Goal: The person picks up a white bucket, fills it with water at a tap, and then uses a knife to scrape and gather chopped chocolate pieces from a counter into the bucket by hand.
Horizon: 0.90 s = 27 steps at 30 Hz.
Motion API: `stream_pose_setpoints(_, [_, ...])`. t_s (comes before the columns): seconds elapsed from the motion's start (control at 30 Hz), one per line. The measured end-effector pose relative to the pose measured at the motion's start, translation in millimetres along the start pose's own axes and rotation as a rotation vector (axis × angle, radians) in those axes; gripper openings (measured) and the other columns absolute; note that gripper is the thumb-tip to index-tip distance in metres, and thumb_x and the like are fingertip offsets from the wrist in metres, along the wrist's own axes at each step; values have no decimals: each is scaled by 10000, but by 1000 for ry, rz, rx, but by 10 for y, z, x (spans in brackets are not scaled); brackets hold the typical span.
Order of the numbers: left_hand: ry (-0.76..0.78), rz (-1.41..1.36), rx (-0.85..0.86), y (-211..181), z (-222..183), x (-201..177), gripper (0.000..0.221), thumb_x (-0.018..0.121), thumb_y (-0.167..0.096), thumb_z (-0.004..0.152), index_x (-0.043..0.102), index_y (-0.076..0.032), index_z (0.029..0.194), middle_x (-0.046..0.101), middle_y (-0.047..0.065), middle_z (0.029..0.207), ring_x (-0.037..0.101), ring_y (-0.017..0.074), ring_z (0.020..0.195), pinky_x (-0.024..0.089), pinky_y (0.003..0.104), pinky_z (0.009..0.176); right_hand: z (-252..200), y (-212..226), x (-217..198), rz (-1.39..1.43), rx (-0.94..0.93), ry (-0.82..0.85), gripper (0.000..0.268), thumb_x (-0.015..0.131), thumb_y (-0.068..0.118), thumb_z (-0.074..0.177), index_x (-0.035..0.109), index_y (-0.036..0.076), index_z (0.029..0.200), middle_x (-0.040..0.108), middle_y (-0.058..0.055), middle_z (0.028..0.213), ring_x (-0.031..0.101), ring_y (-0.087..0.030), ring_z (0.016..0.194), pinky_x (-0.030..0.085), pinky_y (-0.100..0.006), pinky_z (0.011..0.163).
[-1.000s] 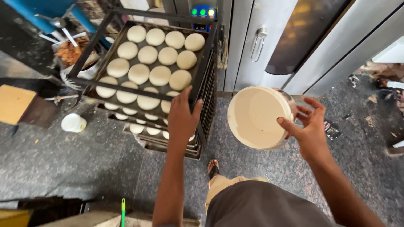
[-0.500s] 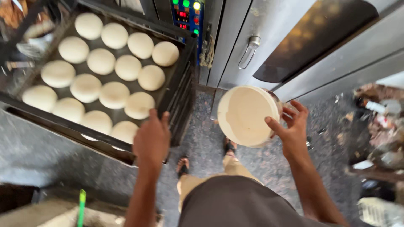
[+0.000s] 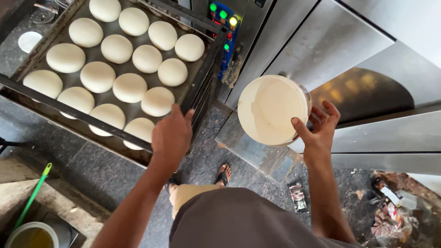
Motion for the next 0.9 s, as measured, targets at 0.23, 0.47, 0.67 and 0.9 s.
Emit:
stream_pose_setpoints(0.23, [125, -135, 139, -553, 425, 323, 492, 499, -423, 1068, 457, 68, 1077, 672, 271, 716, 704, 478, 730, 578, 531, 631, -333, -103, -253, 39, 95, -175, 887, 786, 67, 798, 247, 73, 1502, 505, -197, 1369, 532, -286, 1296, 555, -461, 953])
stream_pose_setpoints(0.47, [202, -340, 101, -882, 732, 610, 527, 551, -437, 1028, 449, 77, 1084, 663, 265, 709, 730, 438, 668, 582, 518, 593, -759, -268, -370, 55, 125, -322, 908, 823, 106, 770, 282, 53, 1497, 495, -213, 1383, 515, -305, 1303, 539, -441, 1008])
stream_pose_setpoints(0.67, [7, -428, 215, -938, 941, 820, 568, 611, -406, 1014, 459, 130, 1128, 679, 285, 805, 711, 442, 717, 565, 496, 592, -986, -109, -315, 255, 48, -214, 929, 810, 180, 789, 268, 53, 1532, 472, -200, 1427, 501, -298, 1301, 512, -417, 1024])
stream_pose_setpoints(0.9, [-65, -420, 346, -825, 546, 370, 630, 696, -398, 960, 481, 101, 1280, 657, 291, 1102, 626, 449, 1032, 515, 518, 896, -1022, -60, -67, 866, 222, 388, 1068, 904, 401, 816, 333, -67, 1587, 486, -259, 1414, 497, -363, 1270, 511, -481, 1032])
Point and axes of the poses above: each hand's wrist, its own z-axis towards the middle knuckle, its own x-axis out of the palm, y = z × x, the point moved 3 cm from there along z, towards the middle knuckle
